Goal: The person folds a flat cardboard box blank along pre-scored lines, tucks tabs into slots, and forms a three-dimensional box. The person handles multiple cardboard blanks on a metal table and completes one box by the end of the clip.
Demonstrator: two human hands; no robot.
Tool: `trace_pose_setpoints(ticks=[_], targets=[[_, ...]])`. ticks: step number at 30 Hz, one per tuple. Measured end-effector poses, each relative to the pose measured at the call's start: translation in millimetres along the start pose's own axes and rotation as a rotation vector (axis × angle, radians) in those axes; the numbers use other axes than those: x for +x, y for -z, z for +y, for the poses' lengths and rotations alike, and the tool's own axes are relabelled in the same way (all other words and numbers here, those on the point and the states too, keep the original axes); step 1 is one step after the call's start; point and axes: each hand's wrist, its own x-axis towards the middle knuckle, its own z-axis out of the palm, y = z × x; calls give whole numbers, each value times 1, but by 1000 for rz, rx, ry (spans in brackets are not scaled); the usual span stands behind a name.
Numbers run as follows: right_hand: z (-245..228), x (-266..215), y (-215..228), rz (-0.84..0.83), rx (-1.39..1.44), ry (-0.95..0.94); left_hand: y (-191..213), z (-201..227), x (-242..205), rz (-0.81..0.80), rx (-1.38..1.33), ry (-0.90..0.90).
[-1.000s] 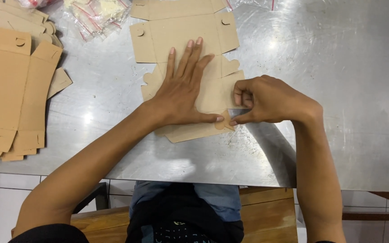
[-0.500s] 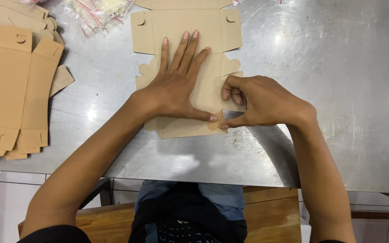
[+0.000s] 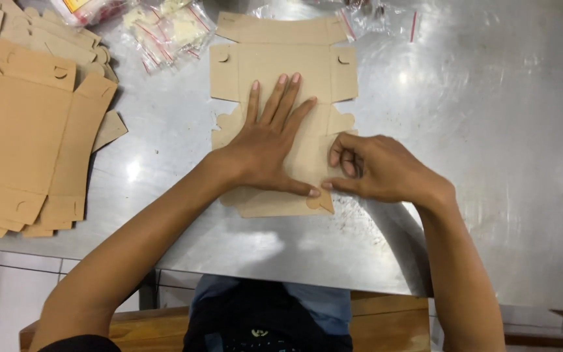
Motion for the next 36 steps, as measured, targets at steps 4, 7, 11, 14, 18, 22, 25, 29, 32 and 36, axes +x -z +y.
trace_pose_setpoints(ticks=[4,7,11,14,18,22,25,29,32,36], targets=[[4,1,-6,10,8,37,-4,-3,-2,-13,-12,-21],[4,1,-4,24,13,48,-5,-7,-1,57,-15,-68],[-1,1,-4,24,-1,38,-5,-9,-3,43,-8,-61],[2,-1,-6,43,-24,54,-2,-8,-3,35,-1,-71],[-3,-1,-3,2,-57,17,-3,-9,-3,26,-2,-78],[-2,-3,-4,1,-76,43,-3,-9,-3,25,6,-76],[-3,-3,-3,2,-105,50,-2,-9,-3,22,3,-69],[-5,-4,-3,-19,-118,30,-3,-9,-3,12,12,-67],[-1,-2,-4,-7,-100,51,-1,-9,-5,32,7,-88],[-3,-3,-1,-19,-34,25,-7,-8,-3,95,-5,-94]])
